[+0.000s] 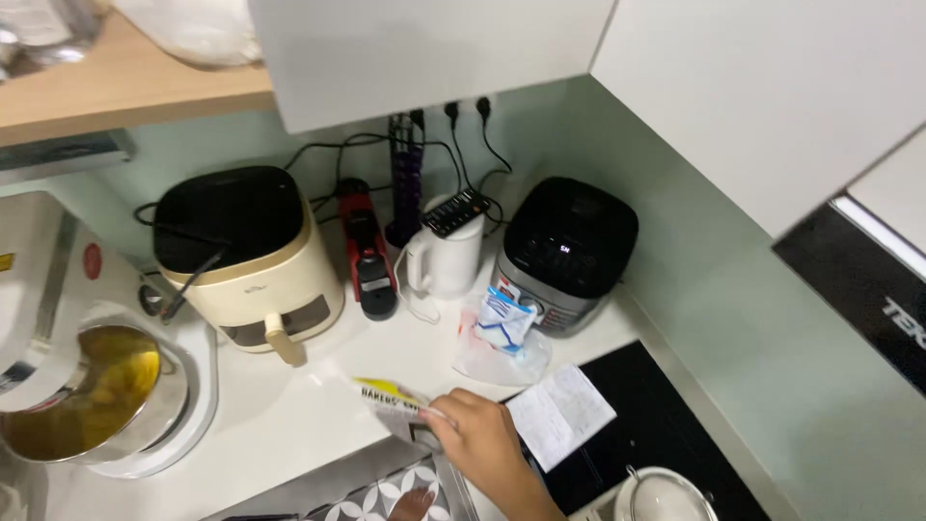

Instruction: The recorder measures flour using a sifter and a digital scale, washes some dishes in the sink, and prepares an egg mixture using a stand mixer.

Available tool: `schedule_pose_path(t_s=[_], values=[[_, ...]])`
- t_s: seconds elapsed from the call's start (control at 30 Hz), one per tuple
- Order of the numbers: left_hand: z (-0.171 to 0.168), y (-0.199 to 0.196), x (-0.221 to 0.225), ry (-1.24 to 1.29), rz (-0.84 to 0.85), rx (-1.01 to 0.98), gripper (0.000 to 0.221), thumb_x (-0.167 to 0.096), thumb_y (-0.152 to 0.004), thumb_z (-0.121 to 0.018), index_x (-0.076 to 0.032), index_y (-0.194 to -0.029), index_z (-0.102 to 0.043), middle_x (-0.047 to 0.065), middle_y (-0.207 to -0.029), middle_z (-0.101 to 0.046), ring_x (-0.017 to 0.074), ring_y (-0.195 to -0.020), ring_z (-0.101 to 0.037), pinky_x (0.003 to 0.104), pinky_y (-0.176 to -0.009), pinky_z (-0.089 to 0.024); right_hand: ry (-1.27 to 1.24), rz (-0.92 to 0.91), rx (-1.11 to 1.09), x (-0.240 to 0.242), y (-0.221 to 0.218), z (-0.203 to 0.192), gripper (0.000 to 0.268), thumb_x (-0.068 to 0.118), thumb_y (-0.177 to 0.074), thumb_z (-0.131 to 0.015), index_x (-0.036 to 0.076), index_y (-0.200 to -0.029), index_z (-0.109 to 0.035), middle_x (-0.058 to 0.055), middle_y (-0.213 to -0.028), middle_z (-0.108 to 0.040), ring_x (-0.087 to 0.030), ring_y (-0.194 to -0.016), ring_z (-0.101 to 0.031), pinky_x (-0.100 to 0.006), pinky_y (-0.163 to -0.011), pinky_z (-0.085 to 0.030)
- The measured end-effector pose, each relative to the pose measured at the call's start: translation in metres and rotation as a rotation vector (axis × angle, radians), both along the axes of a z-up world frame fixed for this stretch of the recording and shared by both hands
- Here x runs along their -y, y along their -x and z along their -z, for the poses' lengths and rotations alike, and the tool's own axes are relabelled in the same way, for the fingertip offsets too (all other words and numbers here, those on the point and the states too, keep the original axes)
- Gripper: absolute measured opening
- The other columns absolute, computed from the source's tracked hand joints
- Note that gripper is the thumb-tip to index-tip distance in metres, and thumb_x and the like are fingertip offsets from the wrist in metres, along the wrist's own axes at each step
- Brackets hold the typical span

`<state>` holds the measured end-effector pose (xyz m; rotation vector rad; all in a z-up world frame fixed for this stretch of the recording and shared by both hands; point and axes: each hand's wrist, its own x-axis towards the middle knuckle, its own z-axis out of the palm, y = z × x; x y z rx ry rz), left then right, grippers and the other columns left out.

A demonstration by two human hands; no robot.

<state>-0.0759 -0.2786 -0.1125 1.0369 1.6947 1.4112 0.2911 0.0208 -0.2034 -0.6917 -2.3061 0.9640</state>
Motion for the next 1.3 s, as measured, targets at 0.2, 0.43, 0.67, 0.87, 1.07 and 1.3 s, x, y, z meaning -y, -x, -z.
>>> schedule_pose_path(t_s=[0.2,0.43,0.67,0.87,1.07,1.3], values=[[0.057,-0.120,-0.078,0.000,0.015,-0.131,0.046,-0.007,-0.086,-0.075,-0.003,-0.129,-0.061,0.011,-0.114,-0.067,0.0219,-0.091,-0.069,0.033,-0.080,-0.058,0.142,0.338,-0.006,-0.011,0.003,0.036,0.014,0.020,-0.089,-0.072,0.006,-0.090,-0.076,-0.013,-0.076,-0.069,-0.034,-0.071,-0.069,-0.042,-0.064,-0.053],[0.160,-0.186,-0.235,0.012,0.069,0.008,0.024,-0.010,-0.091,-0.068,0.001,-0.112,-0.068,0.009,-0.095,-0.073,0.0153,-0.082,-0.069,0.029,-0.075,-0.057,-0.023,0.537,-0.193,0.002,0.020,0.070,0.018,0.010,-0.091,-0.066,0.003,-0.106,-0.072,-0.018,-0.091,-0.069,-0.039,-0.079,-0.069,-0.044,-0.068,-0.056],[0.178,-0.197,-0.278,0.101,0.071,0.273,0.015,-0.005,-0.092,-0.065,0.007,-0.100,-0.069,0.012,-0.088,-0.074,0.0142,-0.074,-0.071,0.030,-0.067,-0.063,0.298,0.424,-0.354,-0.006,0.026,0.096,0.017,0.012,-0.092,-0.072,-0.002,-0.102,-0.072,-0.013,-0.094,-0.066,-0.026,-0.073,-0.073,-0.034,-0.065,-0.058],[0.191,-0.174,-0.274,0.064,0.218,0.138,0.009,-0.003,-0.099,-0.063,0.004,-0.102,-0.067,0.008,-0.092,-0.072,0.0127,-0.086,-0.067,0.024,-0.080,-0.052,0.831,0.284,-0.526,-0.014,0.029,0.127,0.022,0.011,-0.098,-0.073,-0.008,-0.109,-0.074,-0.010,-0.096,-0.078,-0.012,-0.084,-0.072,-0.024,-0.073,-0.056],[0.176,-0.160,-0.275,0.190,0.310,-0.017,0.009,-0.001,-0.095,-0.066,0.004,-0.103,-0.069,0.009,-0.090,-0.071,0.0129,-0.084,-0.064,0.025,-0.076,-0.050,1.086,0.251,-0.653,-0.003,0.037,0.128,0.023,0.008,-0.097,-0.070,-0.008,-0.113,-0.072,-0.012,-0.099,-0.076,-0.015,-0.082,-0.074,-0.029,-0.074,-0.064],[0.161,-0.153,-0.272,0.217,0.369,0.012,0.015,-0.008,-0.095,-0.069,0.005,-0.103,-0.072,0.010,-0.093,-0.076,0.0112,-0.084,-0.069,0.024,-0.078,-0.054,1.079,0.176,-0.586,-0.005,0.030,0.123,0.018,0.009,-0.097,-0.071,-0.007,-0.105,-0.072,-0.013,-0.093,-0.075,-0.018,-0.078,-0.075,-0.030,-0.073,-0.064]])
